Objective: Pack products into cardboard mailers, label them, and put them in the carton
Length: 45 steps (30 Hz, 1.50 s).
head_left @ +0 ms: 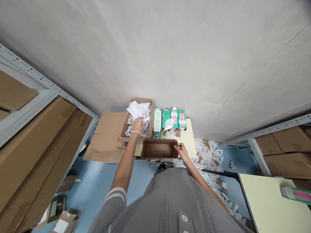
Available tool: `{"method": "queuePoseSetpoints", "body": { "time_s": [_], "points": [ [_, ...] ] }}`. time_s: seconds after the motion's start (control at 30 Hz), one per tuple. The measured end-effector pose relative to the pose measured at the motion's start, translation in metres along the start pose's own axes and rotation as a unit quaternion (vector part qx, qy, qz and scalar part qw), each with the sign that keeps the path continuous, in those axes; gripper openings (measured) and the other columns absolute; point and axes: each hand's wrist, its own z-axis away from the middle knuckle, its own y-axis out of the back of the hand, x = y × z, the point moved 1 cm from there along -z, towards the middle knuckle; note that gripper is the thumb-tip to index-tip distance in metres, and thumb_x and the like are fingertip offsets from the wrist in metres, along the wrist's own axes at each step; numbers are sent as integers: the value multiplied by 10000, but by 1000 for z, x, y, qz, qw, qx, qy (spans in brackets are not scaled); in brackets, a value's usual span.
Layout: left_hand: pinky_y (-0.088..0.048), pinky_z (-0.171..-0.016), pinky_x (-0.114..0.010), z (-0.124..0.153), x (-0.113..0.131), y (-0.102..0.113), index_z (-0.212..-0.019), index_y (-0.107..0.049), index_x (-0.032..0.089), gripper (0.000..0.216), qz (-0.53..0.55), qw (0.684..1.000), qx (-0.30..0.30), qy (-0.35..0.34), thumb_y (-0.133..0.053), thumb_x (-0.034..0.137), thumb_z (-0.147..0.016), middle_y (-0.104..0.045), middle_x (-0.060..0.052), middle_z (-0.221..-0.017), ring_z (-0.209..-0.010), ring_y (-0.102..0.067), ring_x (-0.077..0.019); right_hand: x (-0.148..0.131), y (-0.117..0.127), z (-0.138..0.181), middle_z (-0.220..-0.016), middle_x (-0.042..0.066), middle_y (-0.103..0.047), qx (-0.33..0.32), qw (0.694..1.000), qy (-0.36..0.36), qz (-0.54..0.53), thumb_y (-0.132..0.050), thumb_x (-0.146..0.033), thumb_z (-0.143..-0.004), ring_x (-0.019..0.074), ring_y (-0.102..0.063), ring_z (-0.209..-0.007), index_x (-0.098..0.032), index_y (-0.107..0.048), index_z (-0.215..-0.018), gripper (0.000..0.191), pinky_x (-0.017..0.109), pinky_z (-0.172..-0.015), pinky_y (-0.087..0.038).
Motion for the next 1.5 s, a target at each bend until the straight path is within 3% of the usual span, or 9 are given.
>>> {"method": "queuePoseSetpoints", "body": {
  "time_s": [0.17, 0.4, 0.57, 0.67, 0.77, 0.9, 1.03, 1.3, 1.5],
  "points": [
    [-19, -1134, -613, 4, 4, 16, -1123, -506, 211, 257, 30, 999, 43, -8, -504, 302, -882, -605, -99, -1173, -1177, -526, -285, 2, 0, -3, -706, -23, -501, -7, 1000, 4, 16, -619, -467, -687, 171, -464, -661, -240, -452, -707, 282, 303, -639, -371],
    [-56, -1143, -586, 17, 18, 40, -1209, -440, 215, 409, 115, 990, 79, -25, -589, 319, -843, -631, -81, -1134, -1126, -569, -252, 5, -1, -4, -703, -12, -516, -6, 1000, 17, 24, -606, -484, -696, 184, -475, -666, -245, -455, -706, 283, 309, -632, -379],
    [-412, -1002, -384, 52, 42, 79, -1162, -493, 209, 382, 235, 960, 88, -128, -625, 347, -831, -587, -77, -1155, -1085, -569, -208, 3, 0, -4, -713, -11, -516, -8, 1000, 11, 18, -599, -493, -688, 177, -471, -656, -243, -453, -705, 290, 310, -640, -389],
    [-450, -940, -347, 84, 62, 92, -1161, -509, 219, 336, 269, 946, 50, -174, -600, 329, -857, -571, -73, -1142, -1092, -549, -205, 1, 0, -4, -718, -13, -519, -4, 1000, 7, 19, -602, -490, -679, 173, -470, -656, -243, -458, -711, 288, 310, -647, -393],
    [-466, -905, -342, 114, 78, 84, -1182, -503, 232, 330, 273, 938, -41, -209, -577, 326, -874, -565, -76, -1152, -1088, -551, -213, 0, -1, -5, -715, -16, -516, -7, 1000, 2, 18, -606, -486, -673, 172, -470, -658, -243, -455, -716, 289, 305, -642, -390],
    [-497, -801, -310, 140, 81, 53, -1148, -521, 234, 303, 235, 938, -153, -202, -572, 336, -867, -558, -71, -1170, -1033, -589, -215, -2, -1, -5, -721, -18, -506, -16, 1000, -9, 22, -605, -490, -670, 169, -466, -658, -242, -447, -721, 298, 302, -642, -382],
    [-501, -718, -297, 149, 74, 32, -1140, -525, 227, 302, 199, 943, -202, -172, -568, 343, -864, -573, -70, -1154, -979, -611, -221, -2, -1, -4, -743, -20, -505, -22, 999, -17, 18, -600, -493, -678, 159, -459, -642, -241, -444, -732, 301, 305, -650, -382],
    [-475, -906, -361, 141, 60, 44, -1180, -511, 235, 314, 219, 956, -125, -150, -489, 403, -915, -558, -76, -1235, -1133, -555, -236, 3, -2, -4, -718, -23, -512, -6, 1000, -16, 21, -618, -496, -669, 158, -454, -626, -242, -450, -718, 308, 304, -636, -377],
    [-439, -981, -385, 110, 18, 46, -1159, -548, 234, 275, 177, 977, -20, -114, -483, 344, -916, -560, -78, -1204, -1152, -536, -225, 6, 0, -3, -712, -26, -505, -6, 1000, -16, 18, -623, -515, -666, 155, -450, -623, -242, -444, -722, 330, 297, -631, -373]
  ]
}}
